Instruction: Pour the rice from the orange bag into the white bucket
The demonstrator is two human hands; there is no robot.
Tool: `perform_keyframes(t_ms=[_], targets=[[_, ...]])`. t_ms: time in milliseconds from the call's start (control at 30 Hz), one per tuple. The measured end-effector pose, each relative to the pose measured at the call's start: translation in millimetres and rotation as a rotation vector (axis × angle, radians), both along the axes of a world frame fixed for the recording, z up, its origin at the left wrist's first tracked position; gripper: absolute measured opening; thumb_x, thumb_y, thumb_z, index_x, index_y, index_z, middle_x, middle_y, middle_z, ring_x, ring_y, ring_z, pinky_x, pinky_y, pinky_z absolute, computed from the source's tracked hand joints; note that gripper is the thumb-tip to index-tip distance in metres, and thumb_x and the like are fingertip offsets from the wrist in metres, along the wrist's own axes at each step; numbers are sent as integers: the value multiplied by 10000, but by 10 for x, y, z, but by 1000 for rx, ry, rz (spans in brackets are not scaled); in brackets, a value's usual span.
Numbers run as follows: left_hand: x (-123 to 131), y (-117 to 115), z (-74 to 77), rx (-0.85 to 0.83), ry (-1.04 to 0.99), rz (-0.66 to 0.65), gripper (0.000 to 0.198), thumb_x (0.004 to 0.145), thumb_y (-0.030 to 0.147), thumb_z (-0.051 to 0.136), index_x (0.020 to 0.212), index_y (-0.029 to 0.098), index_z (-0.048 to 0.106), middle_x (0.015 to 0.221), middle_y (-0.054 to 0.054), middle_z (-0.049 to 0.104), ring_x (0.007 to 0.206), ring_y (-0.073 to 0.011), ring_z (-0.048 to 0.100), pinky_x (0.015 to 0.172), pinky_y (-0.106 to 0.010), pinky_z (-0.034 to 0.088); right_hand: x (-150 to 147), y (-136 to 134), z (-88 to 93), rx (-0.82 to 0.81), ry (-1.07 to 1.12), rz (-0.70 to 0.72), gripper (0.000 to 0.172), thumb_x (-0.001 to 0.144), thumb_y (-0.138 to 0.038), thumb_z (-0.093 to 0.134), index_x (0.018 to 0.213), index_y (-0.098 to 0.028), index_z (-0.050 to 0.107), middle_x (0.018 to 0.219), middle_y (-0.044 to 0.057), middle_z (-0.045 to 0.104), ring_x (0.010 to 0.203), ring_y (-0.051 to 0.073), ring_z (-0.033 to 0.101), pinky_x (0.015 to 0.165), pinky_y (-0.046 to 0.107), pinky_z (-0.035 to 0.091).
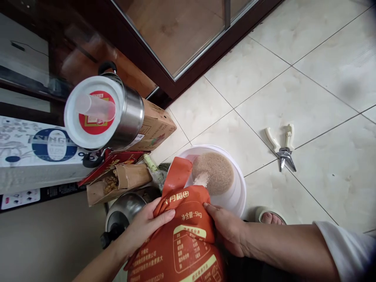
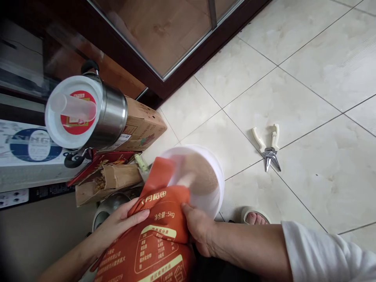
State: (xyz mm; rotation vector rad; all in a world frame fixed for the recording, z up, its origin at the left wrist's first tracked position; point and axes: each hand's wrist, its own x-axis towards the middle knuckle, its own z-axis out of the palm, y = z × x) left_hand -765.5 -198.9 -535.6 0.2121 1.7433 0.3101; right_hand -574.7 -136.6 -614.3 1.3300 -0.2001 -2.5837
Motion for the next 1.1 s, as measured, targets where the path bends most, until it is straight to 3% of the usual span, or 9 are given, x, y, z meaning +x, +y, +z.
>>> perform_keyframes(t_ms=[167, 300, 400, 500, 633, 800, 967, 1100], targets=[[-23, 14, -14, -13, -4, -28, 520, 773, 506, 701, 1183, 194, 629, 1188, -89, 709, 1084, -306, 661, 916, -404, 536, -20, 89, -12, -97, 122, -34, 655, 907, -646, 430, 1202, -86, 601, 1024, 150, 727, 886, 201, 704, 934, 334, 498], [-15, 32, -10, -32, 4, -57, 536, 789, 530, 674, 1219, 216, 614, 1229, -78, 693, 1129, -292, 642, 930, -385, 532, -39, 53, -31, 0, 26, 28, 547, 917, -535, 513, 1267, -118, 557, 964, 121, 737, 832, 212, 709, 904, 369, 514], [-12, 52, -19, -20, 130, -122, 536, 800, 584, 627, 1205, 235, 645, 1246, -58, 688, 1148, -291, 629, 962, -365, 509, -30, 22, -33, 37, -6, 28, 478, 927, -471, 524, 1264, -133, 560, 908, 99, 741, 797, 208, 711, 877, 367, 527], [-2, 75, -38, -13, 264, -189, 508, 833, 620, 551, 1148, 248, 692, 1216, -35, 706, 1161, -292, 619, 1010, -352, 464, -1, 32, -21, -11, 31, 14, 552, 895, -570, 524, 1203, -119, 605, 938, 120, 740, 838, 218, 711, 884, 361, 527], [9, 67, -74, -19, 202, -169, 546, 830, 608, 565, 1200, 219, 659, 1157, -50, 731, 1140, -318, 628, 947, -379, 502, 30, 68, -10, -80, 100, -2, 660, 832, -668, 548, 1165, -104, 627, 1001, 147, 731, 905, 230, 705, 911, 354, 522], [-22, 31, -113, -12, 173, -188, 577, 837, 592, 568, 1246, 185, 610, 1162, -78, 723, 1141, -327, 622, 943, -393, 501, 19, 89, 6, -19, 83, -3, 521, 878, -549, 578, 1149, -106, 615, 966, 134, 734, 879, 230, 709, 902, 375, 532], [-12, 48, -90, 6, 281, -284, 475, 851, 593, 533, 1130, 233, 664, 1185, -51, 710, 1121, -300, 626, 985, -378, 467, 8, 88, 43, 82, -26, 52, 349, 942, -408, 531, 1142, -129, 591, 862, 85, 735, 826, 217, 714, 867, 383, 547], [-50, 27, -38, -21, 464, -300, 476, 824, 634, 533, 1120, 282, 657, 1241, -23, 680, 1184, -301, 578, 997, -355, 455, 28, 37, 2, 94, 15, 28, 466, 865, -502, 626, 1158, -141, 592, 899, 93, 739, 826, 229, 716, 832, 387, 559]])
